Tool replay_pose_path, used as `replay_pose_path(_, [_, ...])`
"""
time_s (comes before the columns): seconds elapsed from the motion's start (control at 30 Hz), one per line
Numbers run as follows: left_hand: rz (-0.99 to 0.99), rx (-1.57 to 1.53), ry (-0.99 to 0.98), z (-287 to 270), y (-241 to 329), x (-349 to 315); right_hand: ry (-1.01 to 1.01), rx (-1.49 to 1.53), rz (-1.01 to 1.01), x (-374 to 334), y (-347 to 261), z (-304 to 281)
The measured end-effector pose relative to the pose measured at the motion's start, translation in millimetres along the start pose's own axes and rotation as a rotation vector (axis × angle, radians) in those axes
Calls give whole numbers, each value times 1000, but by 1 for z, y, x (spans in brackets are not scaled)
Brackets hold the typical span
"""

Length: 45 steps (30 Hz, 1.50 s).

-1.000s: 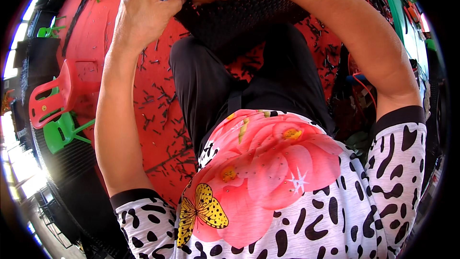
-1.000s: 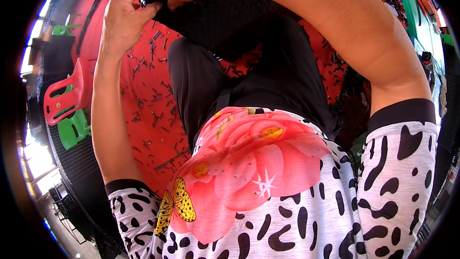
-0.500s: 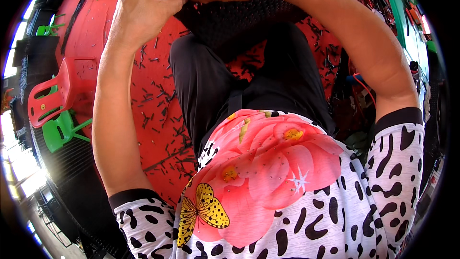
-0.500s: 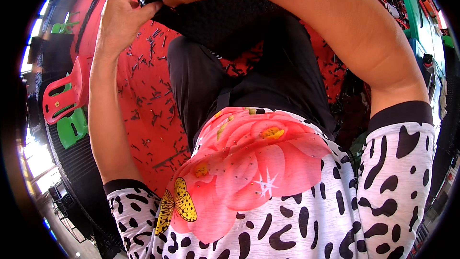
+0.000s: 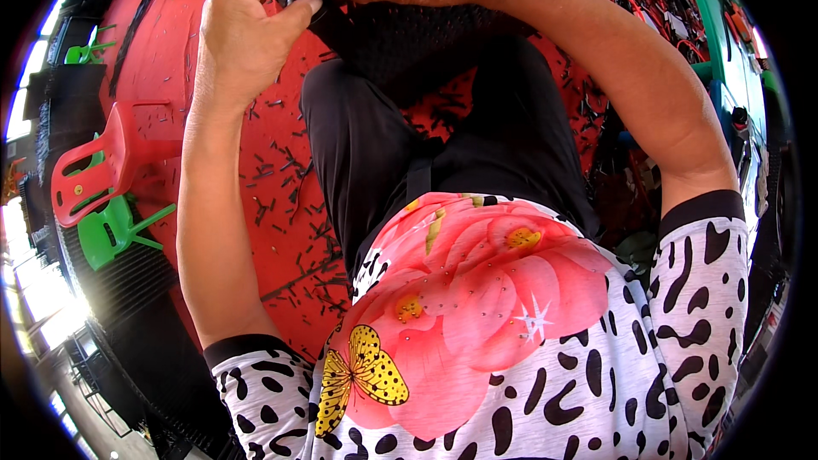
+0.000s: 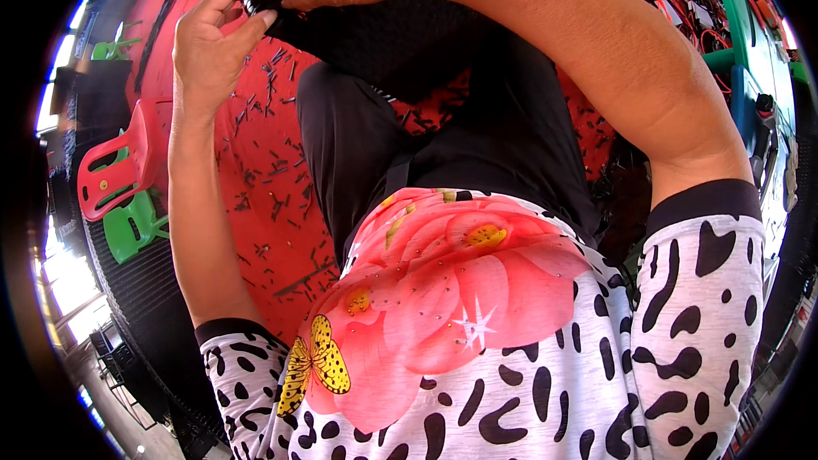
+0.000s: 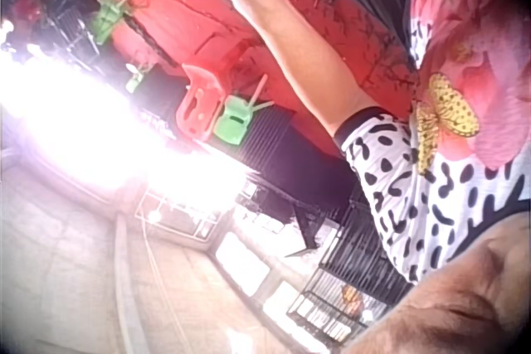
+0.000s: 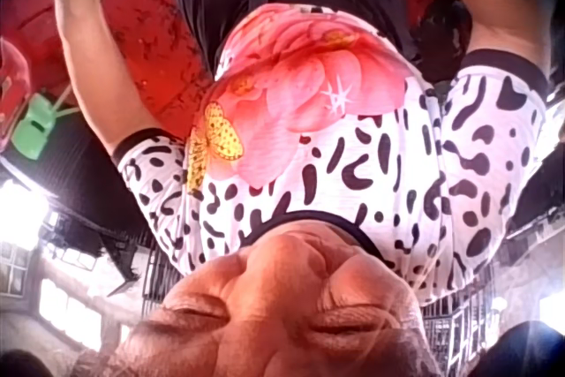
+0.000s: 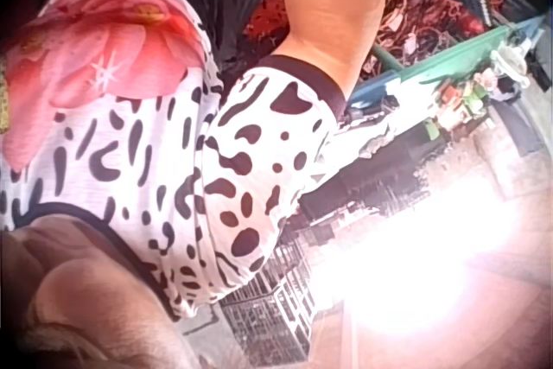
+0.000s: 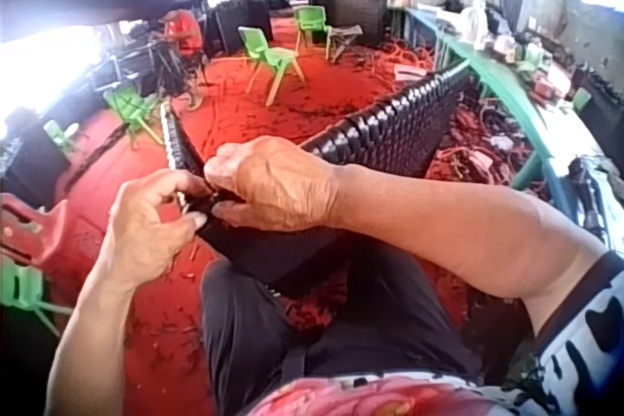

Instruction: The person wraps a black plastic strip around the legs of a black wicker chair frame. They manually coil the strip tightly along the leg and use a pneumatic nail gun to secure the strip at intervals. The person works on multiple legs of the chair frame, adjusting the strip and fastening it with the tool.

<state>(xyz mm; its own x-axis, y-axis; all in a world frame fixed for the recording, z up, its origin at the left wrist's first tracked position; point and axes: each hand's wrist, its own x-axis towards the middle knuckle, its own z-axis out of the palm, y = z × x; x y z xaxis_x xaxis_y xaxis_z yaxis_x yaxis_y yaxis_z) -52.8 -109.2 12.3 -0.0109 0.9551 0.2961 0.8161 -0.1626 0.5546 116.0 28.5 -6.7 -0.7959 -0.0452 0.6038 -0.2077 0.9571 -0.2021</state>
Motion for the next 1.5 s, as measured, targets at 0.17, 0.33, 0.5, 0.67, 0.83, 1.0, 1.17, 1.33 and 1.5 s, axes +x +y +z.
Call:
replay_pose_path(0.17, [-105, -62, -4, 1, 5, -2, 8, -10, -3, -1, 1, 1])
replay_pose_path(0.33, [-46, 57, -44, -6, 7, 4, -10, 65, 64, 4, -2, -2])
replay_pose_path(0.5, [99, 132, -149, -20, 31, 6, -42, 83, 114, 11, -2, -3])
replay_pose_path(0.67, [-50, -50, -48, -2, 27, 17, -80, 136, 169, 12, -2, -8])
replay_pose_path(0.83, [-86, -76, -107, -6, 21, 22, -143, 112, 248, 16, -2, -11])
replay_pose_path(1.0, [-118, -33, -139, -7, 19, 23, -93, 237, 172, 14, 3, -9])
replay_pose_path(1.17, [-62, 15, -197, -14, 14, 28, -94, 247, 171, 14, 4, -8])
replay_pose_path(1.33, [-90, -88, -196, -11, 19, 27, -122, 227, 213, 13, 1, -9])
replay_pose_path(1.5, [-93, -6, -186, -11, 19, 28, -109, 248, 185, 13, 3, -9])
